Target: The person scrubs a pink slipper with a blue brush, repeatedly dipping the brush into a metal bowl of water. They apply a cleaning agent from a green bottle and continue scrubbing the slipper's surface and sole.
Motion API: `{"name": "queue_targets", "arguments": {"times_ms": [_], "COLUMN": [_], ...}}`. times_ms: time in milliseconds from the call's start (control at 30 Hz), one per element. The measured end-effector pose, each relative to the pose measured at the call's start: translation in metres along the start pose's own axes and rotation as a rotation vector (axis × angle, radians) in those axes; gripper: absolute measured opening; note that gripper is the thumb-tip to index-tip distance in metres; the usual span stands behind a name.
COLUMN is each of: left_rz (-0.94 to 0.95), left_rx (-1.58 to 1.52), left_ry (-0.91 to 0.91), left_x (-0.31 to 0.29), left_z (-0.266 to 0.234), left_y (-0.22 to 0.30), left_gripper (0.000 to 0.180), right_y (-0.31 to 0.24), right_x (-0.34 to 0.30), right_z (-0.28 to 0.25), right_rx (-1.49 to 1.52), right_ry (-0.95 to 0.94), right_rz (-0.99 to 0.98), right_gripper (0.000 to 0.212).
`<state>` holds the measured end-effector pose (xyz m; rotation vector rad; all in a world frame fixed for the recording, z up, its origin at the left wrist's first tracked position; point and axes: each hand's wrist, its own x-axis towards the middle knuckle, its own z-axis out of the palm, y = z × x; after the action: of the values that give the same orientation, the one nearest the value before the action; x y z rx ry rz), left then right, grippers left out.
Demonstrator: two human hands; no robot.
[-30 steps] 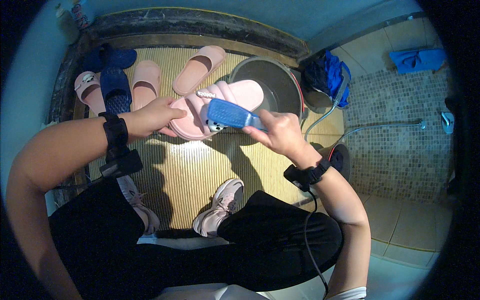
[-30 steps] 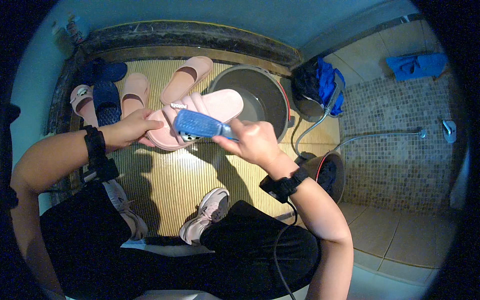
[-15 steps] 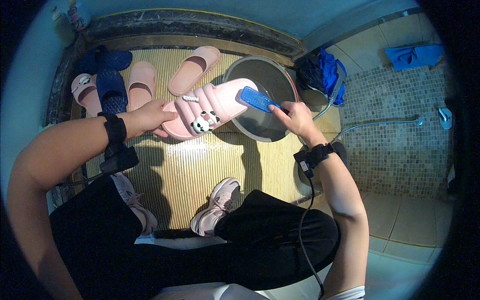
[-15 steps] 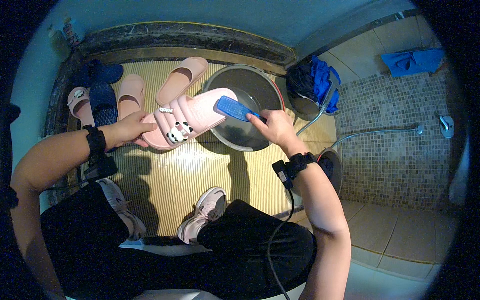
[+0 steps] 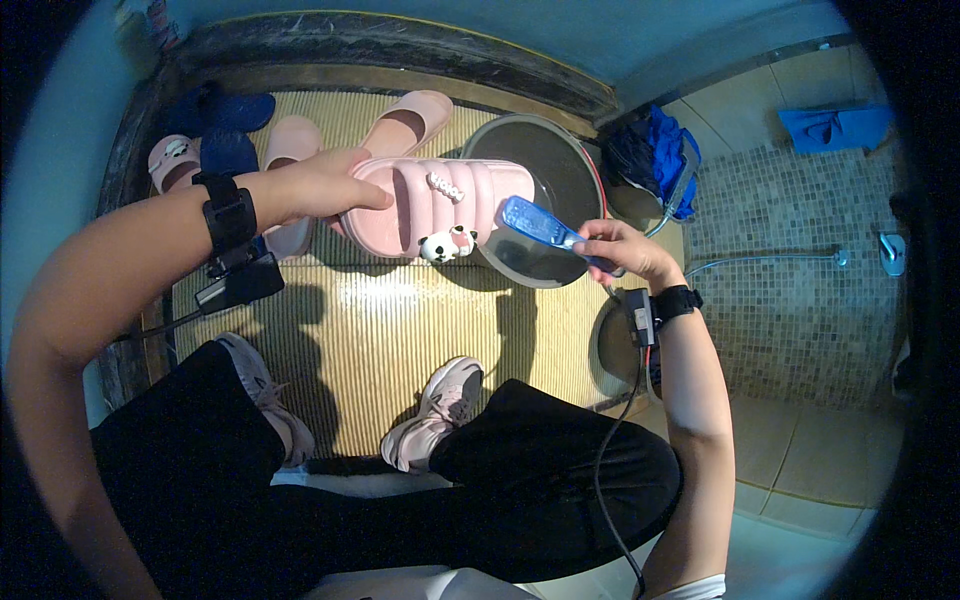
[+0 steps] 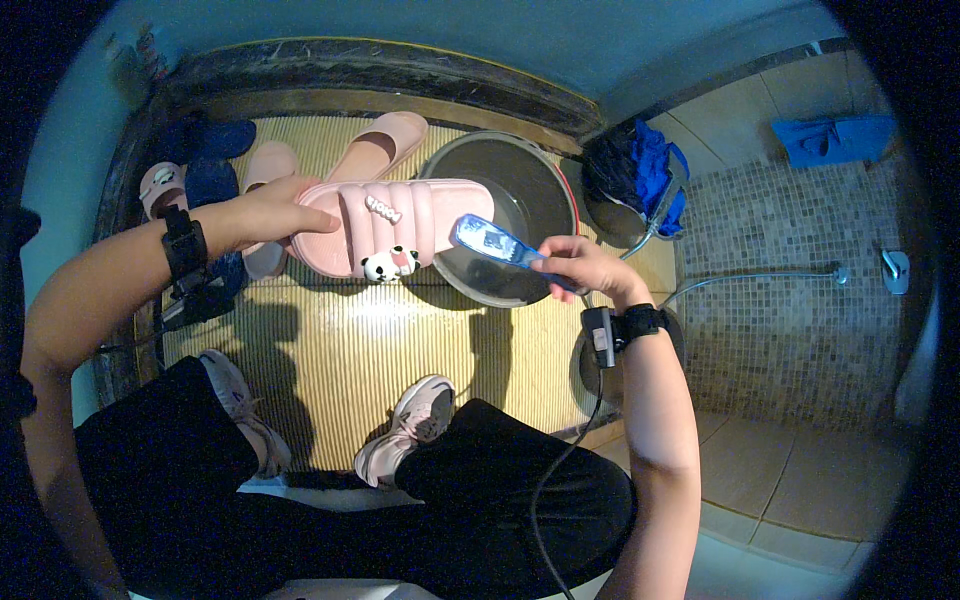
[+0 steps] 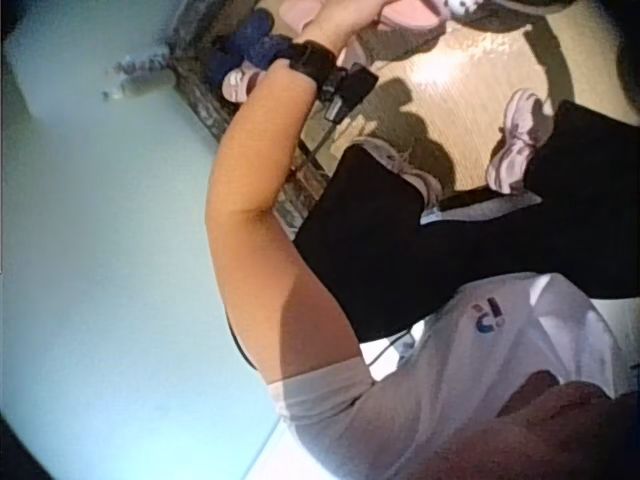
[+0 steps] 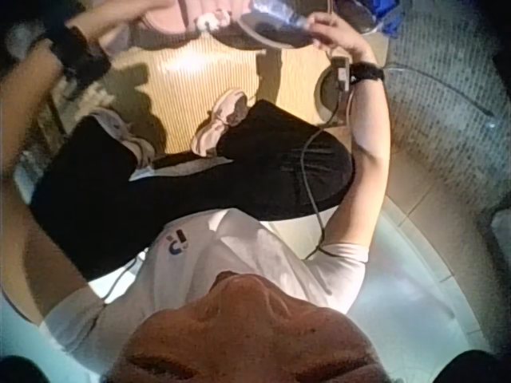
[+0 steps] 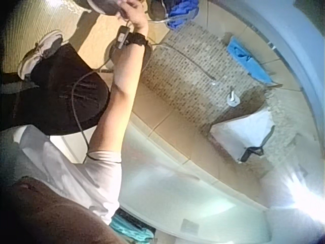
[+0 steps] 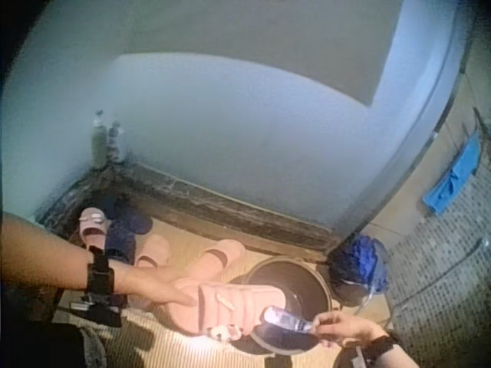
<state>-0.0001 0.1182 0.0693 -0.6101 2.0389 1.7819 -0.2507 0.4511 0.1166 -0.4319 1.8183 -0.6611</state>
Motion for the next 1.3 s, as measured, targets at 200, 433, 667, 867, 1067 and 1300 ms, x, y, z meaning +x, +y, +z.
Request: {"name": "queue_targets", "arguments": {"times_ms": [200,433,667,867,1067,1300], "left_rz": [-0.039,-0.032,-0.011,-0.113,-0.046,0.006], "left_rx": [-0.047,0.023,-0.072,-0.068,-0.083,0.057], "left_ry": [0.011,-0.052,-0.038,-0.031,-0.039,0.075], "left_x": [-0.009,-0.014,-0.013,-0.011,-0.011,-0.012], "left_z": [0.008,0.016,0.019,0.017,0.022,0.033], "left_y": [0.007,0.024,0.022,0.015,0.016,0.024], "left_gripper": [0.044,0.049,0.052,0.046,0.053,0.05], "right_y": [-0.029,-0.071,-0.066,-0.063,-0.076,-0.069], "right_x": [-0.024,-0.009,-0.017,0.002,-0.013,-0.008], "right_z": [-0.001,0.056,0.023,0.049,0.031,0.051], "right_rx": [0.168,-0.39,-0.325,-0.415,-0.482,-0.556], "right_ry": [-0.025,-0.042,0.116,0.098,0.165,0.062], "right_rz": [-0.248,-0.28,-0.171,-0.384,-0.166,-0.355], "right_gripper": [0.02,0.029,0.035,0.043,0.044,0.043]}}
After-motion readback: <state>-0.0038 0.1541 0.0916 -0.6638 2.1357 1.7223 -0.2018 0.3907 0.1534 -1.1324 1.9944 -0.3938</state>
